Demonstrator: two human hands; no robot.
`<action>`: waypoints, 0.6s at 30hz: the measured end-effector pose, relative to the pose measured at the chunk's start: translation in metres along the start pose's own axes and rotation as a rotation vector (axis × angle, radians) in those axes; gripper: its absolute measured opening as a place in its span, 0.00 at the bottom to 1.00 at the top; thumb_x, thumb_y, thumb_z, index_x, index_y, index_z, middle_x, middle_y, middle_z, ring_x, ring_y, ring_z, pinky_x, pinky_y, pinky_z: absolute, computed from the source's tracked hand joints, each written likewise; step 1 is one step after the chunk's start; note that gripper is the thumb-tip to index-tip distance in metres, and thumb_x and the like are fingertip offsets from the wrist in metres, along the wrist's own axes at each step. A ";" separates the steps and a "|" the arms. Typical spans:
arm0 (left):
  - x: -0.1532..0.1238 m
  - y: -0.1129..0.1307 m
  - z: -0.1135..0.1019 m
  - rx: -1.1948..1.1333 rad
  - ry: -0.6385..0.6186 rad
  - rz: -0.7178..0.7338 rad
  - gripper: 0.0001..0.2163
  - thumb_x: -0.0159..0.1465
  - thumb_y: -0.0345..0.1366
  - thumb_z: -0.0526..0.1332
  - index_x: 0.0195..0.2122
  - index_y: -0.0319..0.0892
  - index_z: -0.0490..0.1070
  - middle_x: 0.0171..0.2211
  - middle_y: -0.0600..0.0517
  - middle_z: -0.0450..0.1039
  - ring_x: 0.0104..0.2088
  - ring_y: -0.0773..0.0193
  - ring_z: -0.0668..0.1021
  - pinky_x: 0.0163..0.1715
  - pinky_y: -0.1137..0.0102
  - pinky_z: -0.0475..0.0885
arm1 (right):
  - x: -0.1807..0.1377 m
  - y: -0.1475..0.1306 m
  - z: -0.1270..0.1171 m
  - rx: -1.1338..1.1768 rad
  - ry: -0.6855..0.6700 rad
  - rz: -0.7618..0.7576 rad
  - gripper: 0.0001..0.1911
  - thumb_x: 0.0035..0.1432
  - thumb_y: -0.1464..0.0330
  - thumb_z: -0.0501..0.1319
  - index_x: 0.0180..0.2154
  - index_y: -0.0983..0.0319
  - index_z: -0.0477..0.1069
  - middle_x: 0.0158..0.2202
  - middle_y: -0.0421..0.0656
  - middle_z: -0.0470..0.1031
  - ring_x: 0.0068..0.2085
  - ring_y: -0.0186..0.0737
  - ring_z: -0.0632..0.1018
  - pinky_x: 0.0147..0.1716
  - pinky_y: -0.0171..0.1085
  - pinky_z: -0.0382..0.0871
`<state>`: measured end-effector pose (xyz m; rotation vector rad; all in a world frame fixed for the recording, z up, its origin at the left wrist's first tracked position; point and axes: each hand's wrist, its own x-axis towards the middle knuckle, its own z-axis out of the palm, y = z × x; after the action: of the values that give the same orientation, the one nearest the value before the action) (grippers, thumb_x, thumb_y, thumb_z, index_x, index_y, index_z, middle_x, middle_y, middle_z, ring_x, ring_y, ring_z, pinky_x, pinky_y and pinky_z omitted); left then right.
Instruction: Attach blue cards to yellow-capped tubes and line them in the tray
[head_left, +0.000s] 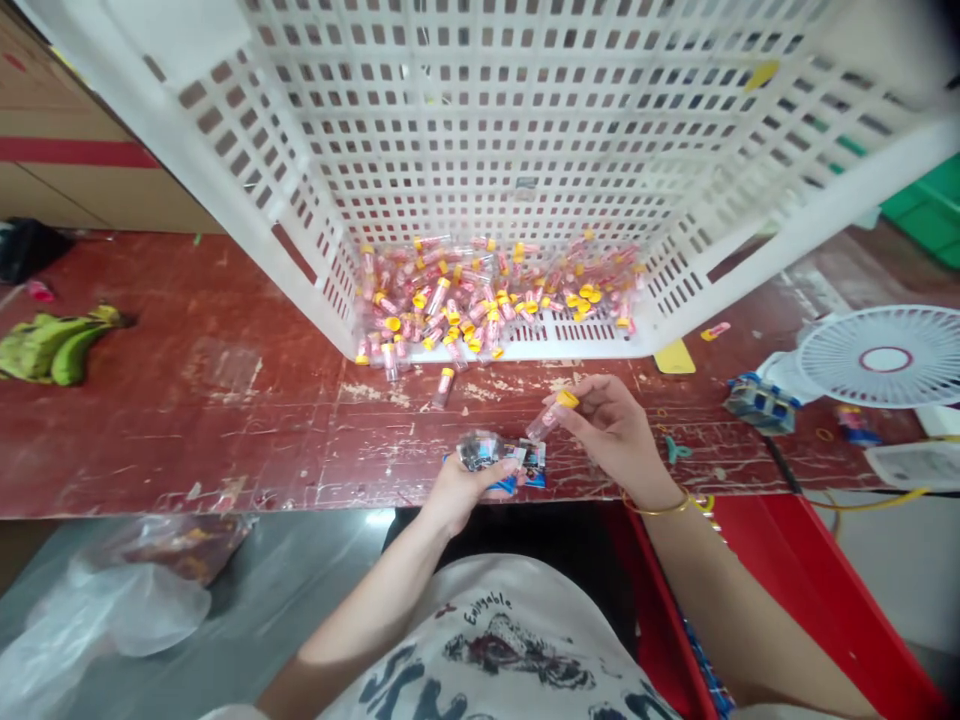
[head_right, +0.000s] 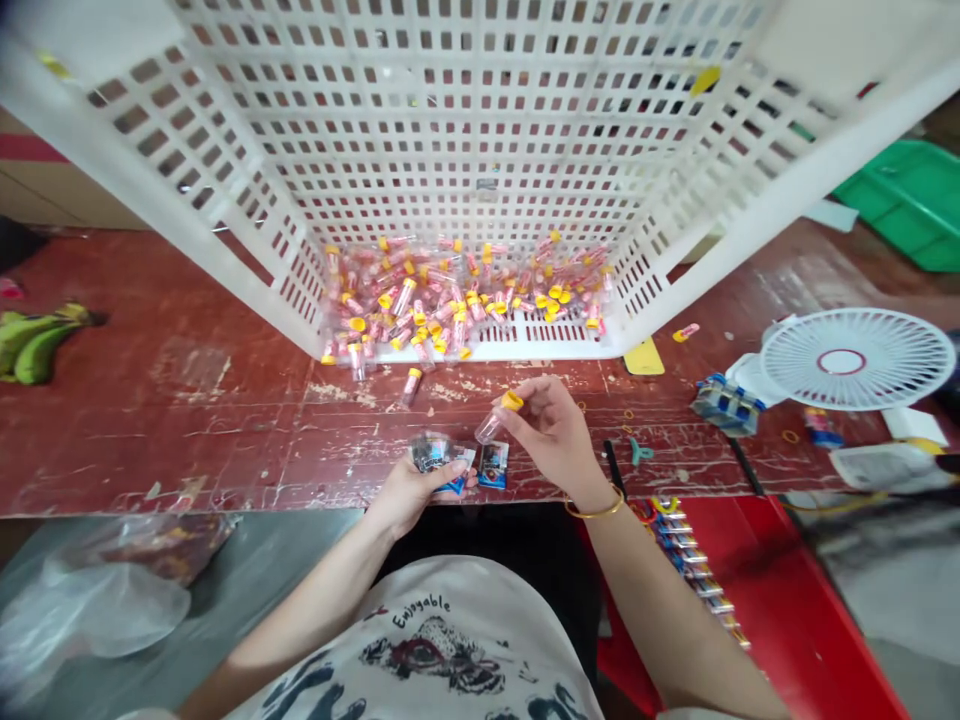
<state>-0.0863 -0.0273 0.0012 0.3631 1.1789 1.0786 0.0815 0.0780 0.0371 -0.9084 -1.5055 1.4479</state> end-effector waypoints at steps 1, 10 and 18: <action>0.002 -0.002 -0.001 -0.008 0.011 0.005 0.15 0.49 0.40 0.72 0.34 0.36 0.76 0.29 0.47 0.79 0.32 0.60 0.80 0.32 0.68 0.77 | 0.000 0.003 0.000 -0.029 -0.020 -0.006 0.15 0.51 0.63 0.68 0.35 0.57 0.64 0.34 0.40 0.75 0.38 0.38 0.78 0.41 0.40 0.74; 0.003 0.003 -0.024 0.004 0.128 0.059 0.16 0.48 0.40 0.72 0.34 0.35 0.77 0.30 0.44 0.80 0.31 0.59 0.81 0.34 0.67 0.76 | 0.002 0.016 0.024 -0.115 -0.058 -0.020 0.12 0.53 0.61 0.65 0.34 0.59 0.64 0.37 0.44 0.74 0.38 0.40 0.77 0.42 0.44 0.74; 0.002 0.006 -0.011 0.009 0.153 0.114 0.15 0.40 0.36 0.76 0.27 0.36 0.77 0.24 0.50 0.78 0.25 0.62 0.79 0.31 0.68 0.76 | 0.002 -0.009 0.032 -0.297 -0.060 -0.211 0.07 0.56 0.64 0.63 0.33 0.58 0.65 0.38 0.43 0.73 0.38 0.39 0.76 0.39 0.40 0.72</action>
<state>-0.0991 -0.0261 0.0007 0.3632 1.3109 1.2177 0.0511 0.0669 0.0469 -0.8537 -1.8357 1.1273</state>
